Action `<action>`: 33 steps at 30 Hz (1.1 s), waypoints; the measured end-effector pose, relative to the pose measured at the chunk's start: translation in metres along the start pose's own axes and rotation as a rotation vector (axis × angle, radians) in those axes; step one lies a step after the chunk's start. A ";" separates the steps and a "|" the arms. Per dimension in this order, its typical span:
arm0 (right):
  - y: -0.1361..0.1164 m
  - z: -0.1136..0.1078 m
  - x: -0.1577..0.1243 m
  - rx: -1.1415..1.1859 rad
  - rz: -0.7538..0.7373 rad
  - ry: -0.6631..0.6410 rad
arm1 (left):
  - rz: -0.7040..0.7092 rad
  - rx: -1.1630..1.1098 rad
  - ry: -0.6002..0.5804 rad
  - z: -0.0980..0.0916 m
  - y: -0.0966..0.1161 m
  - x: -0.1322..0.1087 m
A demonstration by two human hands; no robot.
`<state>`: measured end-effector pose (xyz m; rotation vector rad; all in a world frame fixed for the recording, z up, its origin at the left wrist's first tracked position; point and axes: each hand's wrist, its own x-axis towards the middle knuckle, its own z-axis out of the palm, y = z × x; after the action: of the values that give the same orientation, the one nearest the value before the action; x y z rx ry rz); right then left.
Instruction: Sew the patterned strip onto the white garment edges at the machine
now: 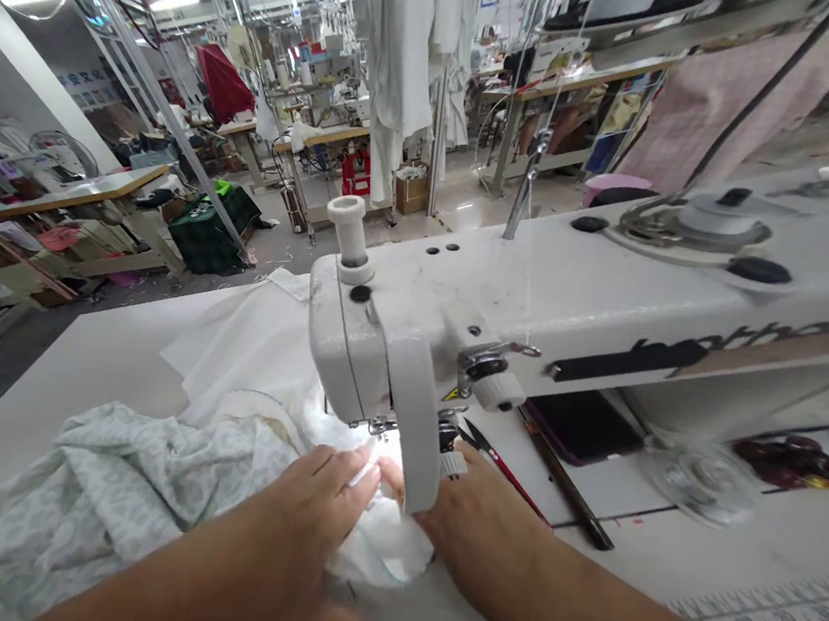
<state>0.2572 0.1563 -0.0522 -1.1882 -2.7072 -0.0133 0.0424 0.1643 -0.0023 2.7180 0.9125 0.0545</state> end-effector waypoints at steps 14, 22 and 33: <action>0.014 -0.030 -0.007 0.373 0.101 -0.085 | 0.002 0.210 0.136 0.035 -0.012 0.020; 0.019 -0.034 0.020 0.360 0.490 -0.039 | 0.067 0.126 0.217 0.031 -0.012 0.015; 0.018 -0.020 0.027 0.181 0.367 -0.005 | 0.058 0.173 0.296 0.048 -0.005 0.014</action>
<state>0.2558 0.1868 -0.0290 -1.6014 -2.3909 0.2775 0.0561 0.1647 -0.0501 2.9494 0.9540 0.4183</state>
